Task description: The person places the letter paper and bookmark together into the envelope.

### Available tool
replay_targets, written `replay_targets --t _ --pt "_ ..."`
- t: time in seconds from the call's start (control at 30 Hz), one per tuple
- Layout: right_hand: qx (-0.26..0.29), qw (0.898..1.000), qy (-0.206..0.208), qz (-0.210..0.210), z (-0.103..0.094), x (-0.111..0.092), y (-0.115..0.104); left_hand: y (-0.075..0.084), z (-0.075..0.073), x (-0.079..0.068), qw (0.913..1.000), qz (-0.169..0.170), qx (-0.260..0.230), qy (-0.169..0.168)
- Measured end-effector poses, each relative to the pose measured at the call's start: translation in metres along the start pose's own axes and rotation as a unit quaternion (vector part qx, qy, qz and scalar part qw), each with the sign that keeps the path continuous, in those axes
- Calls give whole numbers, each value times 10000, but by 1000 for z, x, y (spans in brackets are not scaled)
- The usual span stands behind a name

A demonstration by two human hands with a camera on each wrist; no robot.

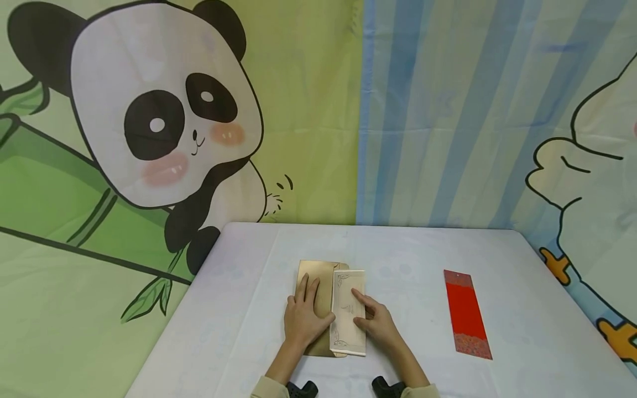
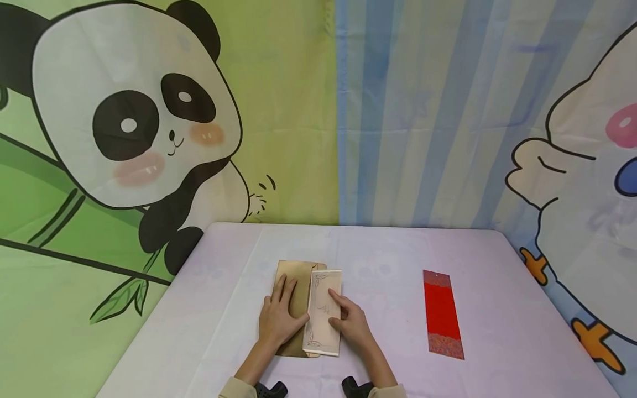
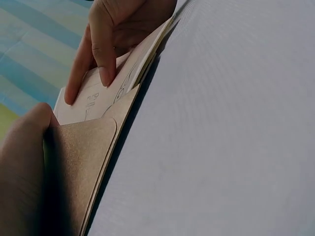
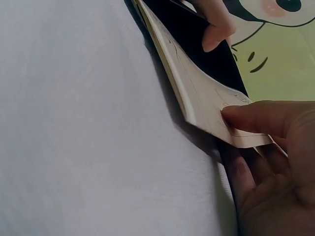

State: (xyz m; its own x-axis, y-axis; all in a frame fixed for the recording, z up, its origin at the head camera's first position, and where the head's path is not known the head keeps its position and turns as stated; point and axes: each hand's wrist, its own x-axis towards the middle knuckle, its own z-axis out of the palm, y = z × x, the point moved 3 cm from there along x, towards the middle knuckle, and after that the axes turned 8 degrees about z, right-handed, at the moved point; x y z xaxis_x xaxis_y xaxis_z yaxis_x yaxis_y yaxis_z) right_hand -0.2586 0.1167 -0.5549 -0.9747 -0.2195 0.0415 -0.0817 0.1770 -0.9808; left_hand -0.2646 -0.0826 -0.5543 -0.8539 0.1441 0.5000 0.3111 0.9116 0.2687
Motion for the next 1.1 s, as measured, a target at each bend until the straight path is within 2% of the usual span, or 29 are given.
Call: replay_targets --t 0.17,0.33,0.57,0.73,0.87,1.03,1.1 --pt "-115 9999 -41 -34 3 2 1 0 0 0 10000 21 22 -18" --pt "-711 9974 8 -142 8 4 -1 0 1 1 10000 -3 31 -46" --pt "-1959 9796 296 -328 7 2 -6 -1 3 0 9997 -150 -8 -206" --pt "-2213 9750 116 -167 -1 0 -2 -1 4 0 9997 -183 -41 -158" --pt "-2482 9676 -103 -444 0 2 1 0 4 0 9999 -118 23 -99" --pt "-2948 9520 53 -821 7 3 0 0 4 1 10000 -32 28 -30" --pt "-3006 9504 59 -791 8 3 -1 0 4 1 10000 -27 37 -40"
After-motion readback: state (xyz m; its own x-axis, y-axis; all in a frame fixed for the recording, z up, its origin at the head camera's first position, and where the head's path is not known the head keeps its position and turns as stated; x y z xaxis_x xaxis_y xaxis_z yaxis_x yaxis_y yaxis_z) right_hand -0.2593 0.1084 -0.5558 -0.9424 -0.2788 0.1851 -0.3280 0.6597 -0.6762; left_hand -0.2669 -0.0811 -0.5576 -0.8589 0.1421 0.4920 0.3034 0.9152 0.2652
